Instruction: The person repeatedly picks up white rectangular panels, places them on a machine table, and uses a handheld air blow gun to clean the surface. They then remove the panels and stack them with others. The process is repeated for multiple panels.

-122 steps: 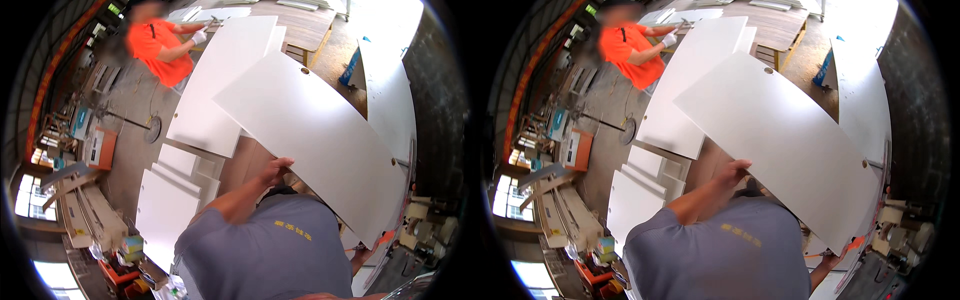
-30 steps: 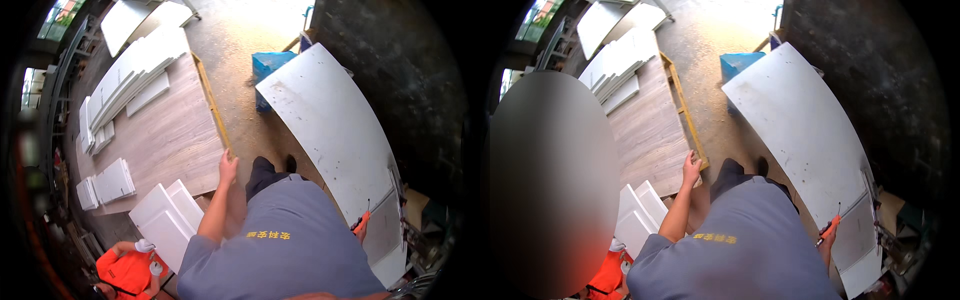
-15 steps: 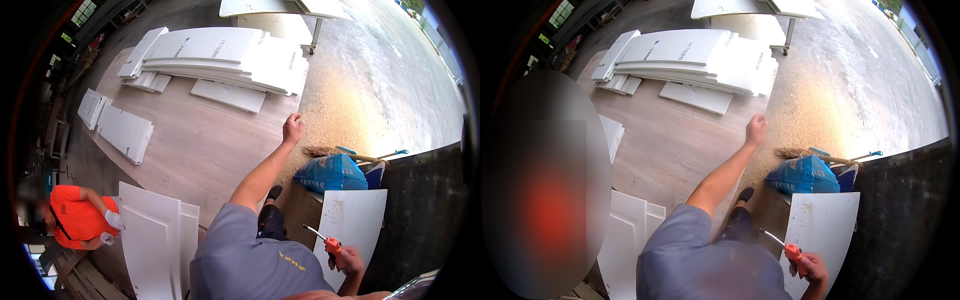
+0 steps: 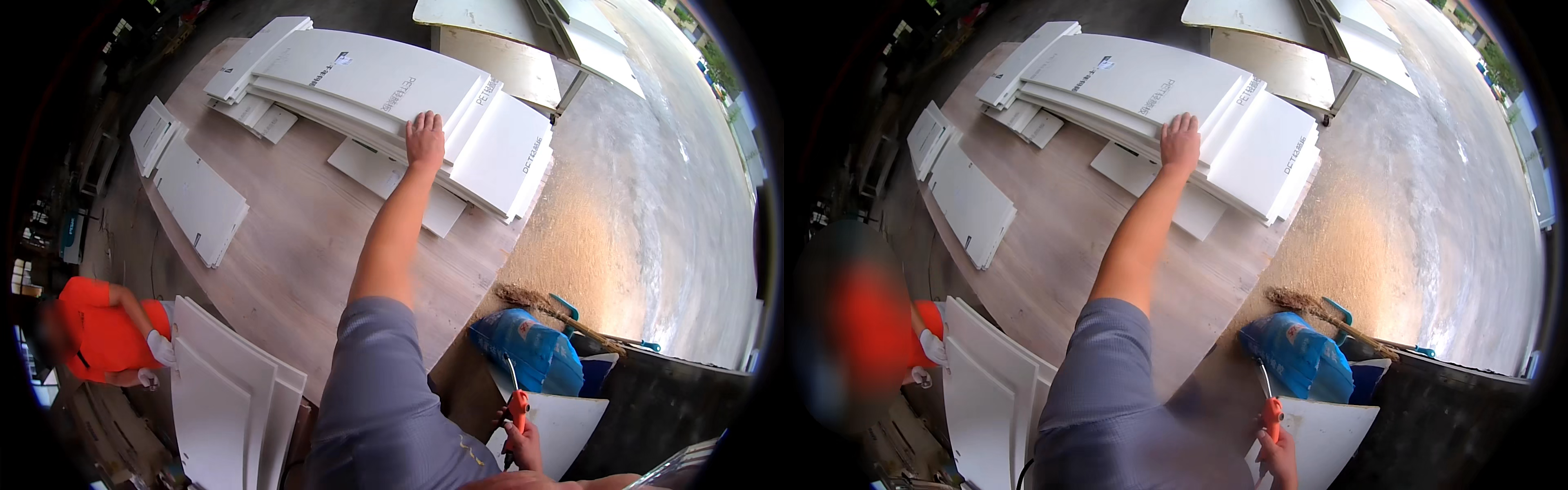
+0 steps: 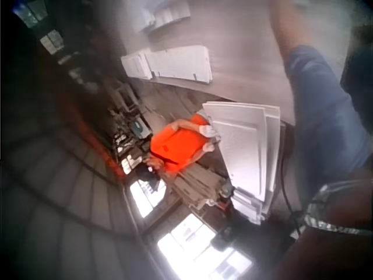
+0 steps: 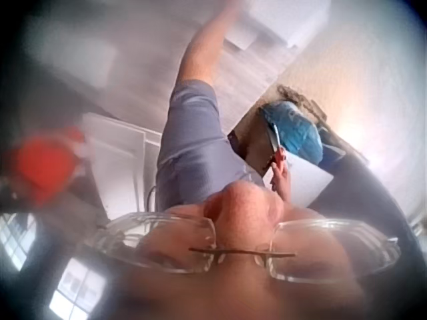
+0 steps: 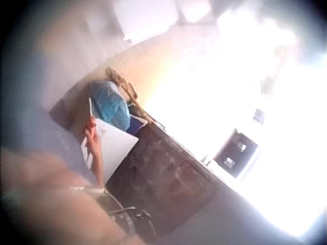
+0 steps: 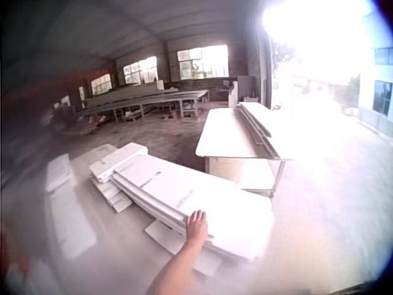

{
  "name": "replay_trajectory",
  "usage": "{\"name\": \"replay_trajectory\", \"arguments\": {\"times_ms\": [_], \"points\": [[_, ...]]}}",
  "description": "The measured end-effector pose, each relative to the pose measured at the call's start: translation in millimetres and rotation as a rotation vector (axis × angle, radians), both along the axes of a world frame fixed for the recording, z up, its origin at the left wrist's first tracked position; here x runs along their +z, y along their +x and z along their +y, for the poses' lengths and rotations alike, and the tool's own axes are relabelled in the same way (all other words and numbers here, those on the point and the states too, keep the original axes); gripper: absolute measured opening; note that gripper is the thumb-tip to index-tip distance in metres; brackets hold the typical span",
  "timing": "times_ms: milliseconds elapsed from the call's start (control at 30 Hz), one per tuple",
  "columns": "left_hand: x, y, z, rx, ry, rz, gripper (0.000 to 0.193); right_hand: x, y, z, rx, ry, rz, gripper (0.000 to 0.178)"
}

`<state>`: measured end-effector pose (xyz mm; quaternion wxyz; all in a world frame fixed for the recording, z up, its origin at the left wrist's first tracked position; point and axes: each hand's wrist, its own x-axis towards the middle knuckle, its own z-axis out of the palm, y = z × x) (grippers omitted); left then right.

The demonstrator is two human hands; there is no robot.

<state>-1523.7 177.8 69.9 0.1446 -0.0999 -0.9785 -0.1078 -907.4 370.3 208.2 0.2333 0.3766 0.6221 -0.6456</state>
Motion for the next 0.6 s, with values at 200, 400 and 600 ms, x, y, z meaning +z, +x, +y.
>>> {"name": "replay_trajectory", "arguments": {"times_ms": [200,400,600], "points": [[2,37,-45,-0.012,0.02,0.141,0.035,-20,4,26,-0.26,0.306,-0.097,0.022],[-11,25,-62,0.402,0.872,-0.126,0.032,-29,51,50,-0.281,0.105,-0.135,0.023],[-10,13,-34,0.357,1.592,-0.597,0.04,-10,35,28,-0.254,-0.087,-0.163,0.025]]}}
